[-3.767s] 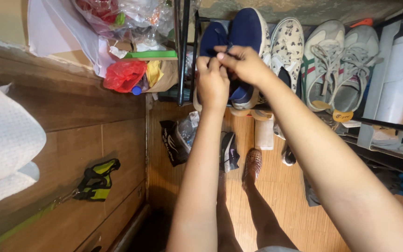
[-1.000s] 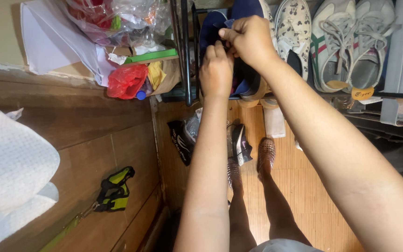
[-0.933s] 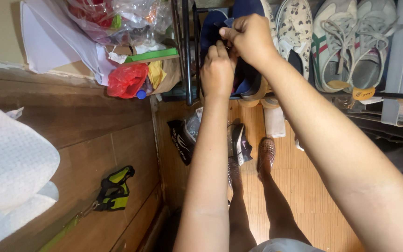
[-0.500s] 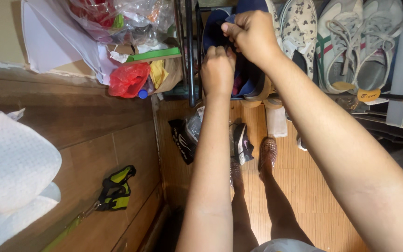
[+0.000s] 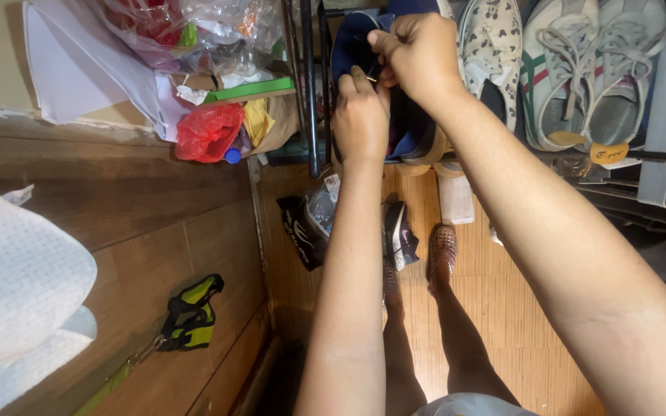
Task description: The person repeatedly picks up different pairs of shoes from a metal rack and the floor, adjusts their position, and places them back on the rack. The person also handles a plastic bag containing slippers and places it on the rack.
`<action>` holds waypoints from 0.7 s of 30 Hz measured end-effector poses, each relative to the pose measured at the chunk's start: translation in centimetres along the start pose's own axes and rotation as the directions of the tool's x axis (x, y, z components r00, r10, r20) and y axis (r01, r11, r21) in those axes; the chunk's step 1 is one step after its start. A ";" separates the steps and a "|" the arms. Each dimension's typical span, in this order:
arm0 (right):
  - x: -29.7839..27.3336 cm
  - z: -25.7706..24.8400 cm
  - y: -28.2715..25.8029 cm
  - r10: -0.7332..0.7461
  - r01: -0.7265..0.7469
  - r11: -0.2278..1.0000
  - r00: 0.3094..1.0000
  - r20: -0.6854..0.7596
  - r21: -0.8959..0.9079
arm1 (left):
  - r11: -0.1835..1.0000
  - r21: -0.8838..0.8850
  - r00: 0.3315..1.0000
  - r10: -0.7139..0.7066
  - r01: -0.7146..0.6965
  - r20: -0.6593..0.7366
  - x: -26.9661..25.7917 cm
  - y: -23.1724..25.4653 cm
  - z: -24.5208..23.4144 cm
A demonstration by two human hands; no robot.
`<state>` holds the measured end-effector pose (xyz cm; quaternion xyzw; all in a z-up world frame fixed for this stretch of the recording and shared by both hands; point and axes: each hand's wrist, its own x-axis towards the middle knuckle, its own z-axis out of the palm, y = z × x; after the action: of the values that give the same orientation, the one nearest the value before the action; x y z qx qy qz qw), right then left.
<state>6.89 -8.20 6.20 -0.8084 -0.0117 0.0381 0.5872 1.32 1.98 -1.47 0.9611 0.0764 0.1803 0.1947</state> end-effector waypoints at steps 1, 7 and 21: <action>0.0 0.0 0.0 -0.022 0.022 1.000 1.000 0.004 -0.014 | 1.000 0.000 1.000 0.011 -0.011 -0.014 -0.1 -0.1 0.3; -0.8 0.0 0.1 -0.106 0.105 0.993 0.994 -0.009 -0.053 | 1.000 0.006 1.000 0.024 -0.024 0.003 -0.1 -1.0 1.6; -0.7 -0.9 2.9 0.092 -0.102 0.986 0.993 0.080 0.132 | 0.966 0.254 0.968 -0.096 0.036 0.231 1.2 -0.3 0.1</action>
<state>6.19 -9.98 3.70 -0.7640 0.0086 0.0972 0.6377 2.41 2.45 -1.26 0.9895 0.1064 0.0446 0.0867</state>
